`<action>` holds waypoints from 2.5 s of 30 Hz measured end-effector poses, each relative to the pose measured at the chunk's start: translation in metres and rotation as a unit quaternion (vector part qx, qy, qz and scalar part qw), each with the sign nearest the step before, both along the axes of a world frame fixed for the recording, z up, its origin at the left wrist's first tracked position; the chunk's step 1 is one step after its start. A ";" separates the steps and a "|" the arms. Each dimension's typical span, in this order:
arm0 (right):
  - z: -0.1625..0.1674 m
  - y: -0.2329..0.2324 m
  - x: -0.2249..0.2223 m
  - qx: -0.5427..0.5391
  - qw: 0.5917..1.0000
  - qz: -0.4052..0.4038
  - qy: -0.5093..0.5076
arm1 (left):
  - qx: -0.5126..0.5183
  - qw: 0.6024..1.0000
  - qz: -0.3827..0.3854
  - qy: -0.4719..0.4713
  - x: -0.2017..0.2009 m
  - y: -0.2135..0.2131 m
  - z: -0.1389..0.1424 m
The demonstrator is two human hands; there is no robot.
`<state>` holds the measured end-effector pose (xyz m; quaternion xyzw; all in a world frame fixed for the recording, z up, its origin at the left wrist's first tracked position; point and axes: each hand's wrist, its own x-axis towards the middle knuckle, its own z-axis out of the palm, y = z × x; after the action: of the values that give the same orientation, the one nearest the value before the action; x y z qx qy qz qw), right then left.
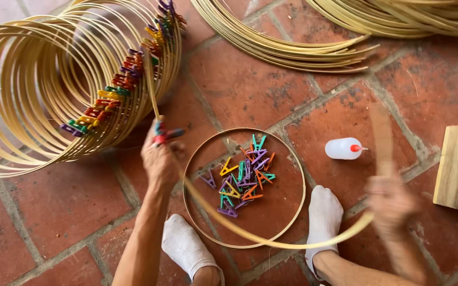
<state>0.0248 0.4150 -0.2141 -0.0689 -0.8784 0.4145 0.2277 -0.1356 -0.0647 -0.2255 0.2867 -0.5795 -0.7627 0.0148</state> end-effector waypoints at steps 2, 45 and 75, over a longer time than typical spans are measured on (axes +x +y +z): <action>-0.024 -0.037 -0.003 0.055 0.992 0.088 -0.074 | -0.055 0.998 0.019 0.033 0.022 -0.017 0.001; -0.075 -0.082 -0.059 -0.005 0.960 0.249 -0.125 | -0.240 0.963 0.001 0.121 0.109 -0.022 -0.097; -0.056 -0.109 -0.109 -0.240 0.885 0.298 -0.264 | -0.189 0.775 -0.601 -0.046 -0.017 0.100 0.008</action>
<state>-0.0843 0.3055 -0.2698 0.0366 -0.7586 0.6278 -0.1705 -0.1528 0.0350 -0.2178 -0.0943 -0.7662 -0.4775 -0.4195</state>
